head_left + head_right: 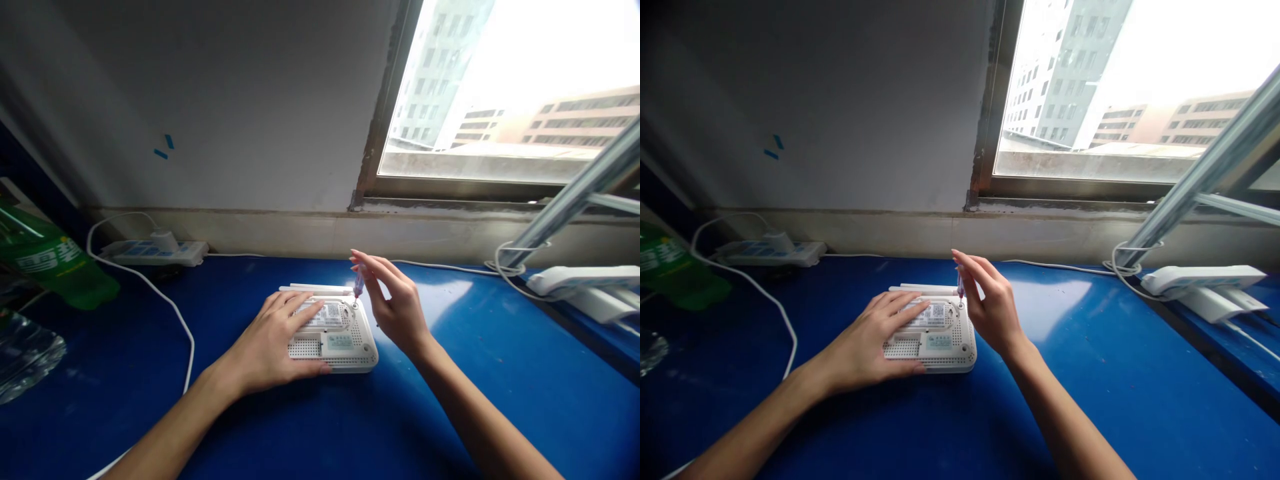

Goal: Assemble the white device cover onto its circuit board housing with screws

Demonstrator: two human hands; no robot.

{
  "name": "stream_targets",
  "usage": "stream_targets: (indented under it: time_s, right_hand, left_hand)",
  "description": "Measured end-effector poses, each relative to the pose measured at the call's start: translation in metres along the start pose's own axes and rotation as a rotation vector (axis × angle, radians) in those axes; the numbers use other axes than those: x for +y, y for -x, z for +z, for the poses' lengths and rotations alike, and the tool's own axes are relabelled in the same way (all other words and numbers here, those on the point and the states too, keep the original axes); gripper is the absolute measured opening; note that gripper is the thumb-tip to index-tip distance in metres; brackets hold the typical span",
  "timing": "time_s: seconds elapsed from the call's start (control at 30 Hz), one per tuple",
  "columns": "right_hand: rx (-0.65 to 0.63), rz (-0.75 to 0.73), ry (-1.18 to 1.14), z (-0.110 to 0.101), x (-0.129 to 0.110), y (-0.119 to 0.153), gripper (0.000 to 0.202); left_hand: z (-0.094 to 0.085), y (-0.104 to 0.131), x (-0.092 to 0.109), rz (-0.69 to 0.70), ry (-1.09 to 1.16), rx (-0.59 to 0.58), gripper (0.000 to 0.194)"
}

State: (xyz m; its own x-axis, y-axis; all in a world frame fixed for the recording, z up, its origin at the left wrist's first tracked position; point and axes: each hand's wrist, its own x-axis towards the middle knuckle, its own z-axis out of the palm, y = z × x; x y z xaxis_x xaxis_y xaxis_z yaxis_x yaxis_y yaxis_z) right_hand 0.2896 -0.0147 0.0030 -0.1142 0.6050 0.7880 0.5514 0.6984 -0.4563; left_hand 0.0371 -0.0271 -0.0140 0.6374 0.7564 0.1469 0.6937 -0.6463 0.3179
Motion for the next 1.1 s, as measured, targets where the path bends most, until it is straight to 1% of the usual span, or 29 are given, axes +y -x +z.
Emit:
stream_targets:
  time_s: [0.03, 0.1, 0.17, 0.27, 0.33, 0.4, 0.47, 0.53, 0.63, 0.73, 0.83, 0.97, 1.03, 1.1]
  right_hand:
    - [-0.026, -0.007, -0.033, -0.0006, -0.0005, 0.0004, 0.038]
    - [-0.034, -0.009, -0.066, -0.0019, -0.0018, 0.0003, 0.038]
    - [-0.007, 0.007, -0.066, -0.0026, -0.0031, -0.0009, 0.031]
    - [0.055, 0.031, -0.005, -0.0024, -0.0035, -0.0033, 0.021]
    - [0.088, 0.032, 0.038, -0.002, -0.0022, -0.0041, 0.019]
    - [0.068, 0.032, 0.024, -0.0024, -0.0005, -0.0037, 0.023]
    - [-0.003, 0.025, -0.042, -0.0036, 0.0008, -0.0027, 0.033]
    - [-0.05, 0.023, -0.102, -0.0051, 0.0012, -0.0018, 0.038]
    - [-0.016, 0.043, -0.098, -0.0064, 0.0002, -0.0021, 0.029]
    - [0.038, 0.061, -0.031, -0.0063, -0.0002, -0.004, 0.018]
    - [0.023, 0.057, -0.026, -0.0067, 0.0014, -0.0042, 0.021]
    - [-0.089, 0.036, -0.135, -0.0073, 0.0032, -0.0012, 0.039]
    - [-0.077, 0.042, -0.147, -0.0065, 0.0025, -0.0003, 0.036]
    - [-0.032, 0.058, -0.116, -0.005, 0.0009, -0.0006, 0.027]
  left_hand:
    - [0.0002, -0.0001, -0.0001, -0.001, -0.004, -0.002, 0.1]
    - [0.0003, -0.0003, 0.0, -0.004, -0.008, -0.005, 0.1]
    - [0.0002, -0.0003, 0.0003, -0.006, -0.009, -0.007, 0.099]
    - [0.0001, 0.0001, 0.0004, -0.009, -0.004, -0.006, 0.099]
    - [0.0004, 0.0002, -0.0002, -0.015, 0.006, -0.004, 0.099]
    - [0.0011, 0.0002, -0.0009, -0.018, 0.015, -0.004, 0.1]
    - [0.0017, 0.0, -0.0016, -0.017, 0.018, -0.005, 0.1]
    - [0.0023, 0.0, -0.0021, -0.013, 0.019, -0.004, 0.098]
    - [0.0025, 0.0003, -0.0024, -0.014, 0.019, -0.001, 0.099]
    - [0.0023, 0.0006, -0.0022, -0.013, 0.018, 0.003, 0.1]
    - [0.002, 0.0006, -0.0017, 0.001, 0.022, 0.011, 0.099]
    - [0.0016, 0.0003, -0.0013, 0.002, 0.024, 0.012, 0.098]
    - [0.0015, -0.0001, -0.0011, -0.005, 0.024, 0.008, 0.098]
    - [0.0015, -0.0004, -0.001, -0.013, 0.023, 0.006, 0.098]
